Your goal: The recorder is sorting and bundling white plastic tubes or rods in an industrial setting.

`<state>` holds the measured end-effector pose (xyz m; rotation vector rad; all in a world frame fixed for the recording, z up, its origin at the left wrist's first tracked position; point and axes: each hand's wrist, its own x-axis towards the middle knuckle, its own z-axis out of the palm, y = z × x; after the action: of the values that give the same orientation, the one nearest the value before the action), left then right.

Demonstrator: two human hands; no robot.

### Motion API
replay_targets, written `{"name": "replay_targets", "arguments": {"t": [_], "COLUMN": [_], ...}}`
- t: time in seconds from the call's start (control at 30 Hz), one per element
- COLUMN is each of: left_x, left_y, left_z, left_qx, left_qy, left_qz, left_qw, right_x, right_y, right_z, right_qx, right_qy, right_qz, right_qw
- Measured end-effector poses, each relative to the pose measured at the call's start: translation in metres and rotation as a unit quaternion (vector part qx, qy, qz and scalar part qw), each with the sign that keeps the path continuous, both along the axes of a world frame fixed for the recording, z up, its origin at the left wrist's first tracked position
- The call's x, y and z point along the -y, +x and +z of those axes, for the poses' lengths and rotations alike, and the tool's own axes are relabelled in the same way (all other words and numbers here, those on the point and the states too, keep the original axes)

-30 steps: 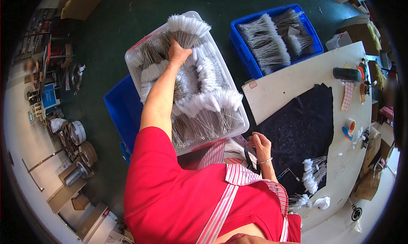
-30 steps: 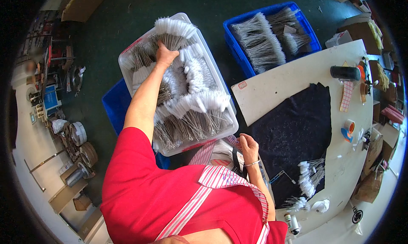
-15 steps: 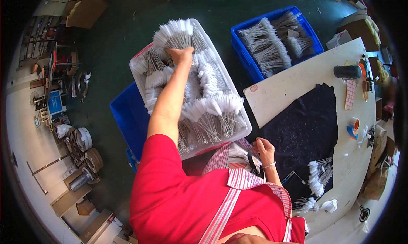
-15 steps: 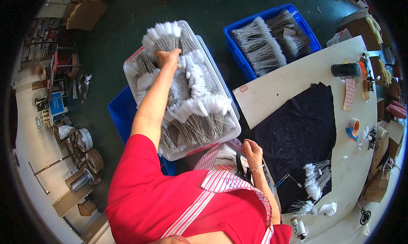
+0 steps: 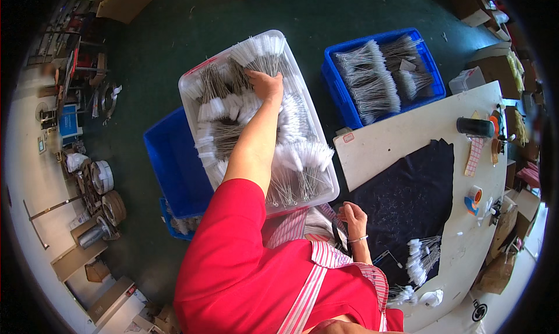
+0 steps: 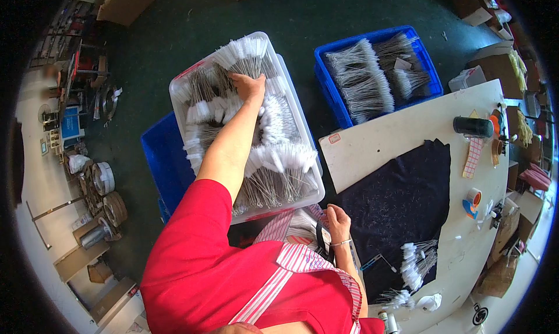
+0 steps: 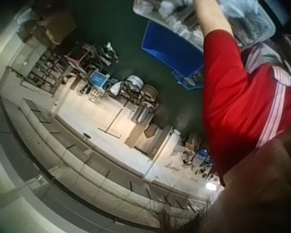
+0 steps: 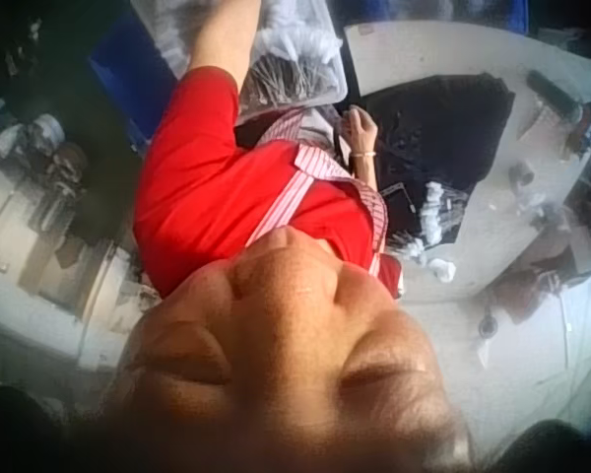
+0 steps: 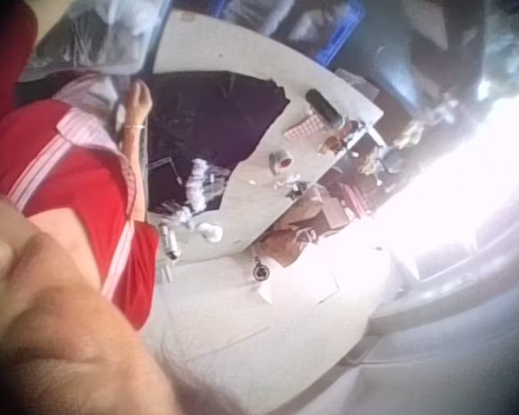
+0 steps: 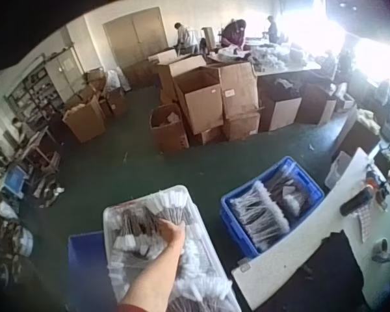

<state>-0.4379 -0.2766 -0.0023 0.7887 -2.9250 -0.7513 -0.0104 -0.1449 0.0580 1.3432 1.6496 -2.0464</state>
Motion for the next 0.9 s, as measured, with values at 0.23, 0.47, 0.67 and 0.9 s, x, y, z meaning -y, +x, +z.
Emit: {"name": "replay_targets", "arguments": {"t": [0.23, 0.47, 0.67, 0.9], "left_x": [0.004, 0.024, 0.045, 0.033], "left_y": [0.0, -0.004, -0.003, -0.023], "left_z": [-0.002, 0.006, 0.023, 0.023], "left_qx": [-0.005, -0.042, -0.183, -0.113], "left_qy": [0.006, 0.2, 0.253, 0.146], "left_qz": [-0.006, 0.009, -0.049, -0.229], "left_qw": [1.0, 0.979, 0.949, 0.956], "right_x": [0.002, -0.003, -0.009, -0.01], "right_y": [0.0, 0.01, 0.008, 0.014], "right_z": [-0.003, -0.009, -0.004, -0.003], "right_qx": [0.003, 0.004, -0.004, 0.012], "right_qy": [-0.01, 0.001, 0.035, 0.018], "right_qz": [0.005, -0.01, 0.021, -0.01], "right_qw": [1.0, 1.0, 0.999, 1.0]}}
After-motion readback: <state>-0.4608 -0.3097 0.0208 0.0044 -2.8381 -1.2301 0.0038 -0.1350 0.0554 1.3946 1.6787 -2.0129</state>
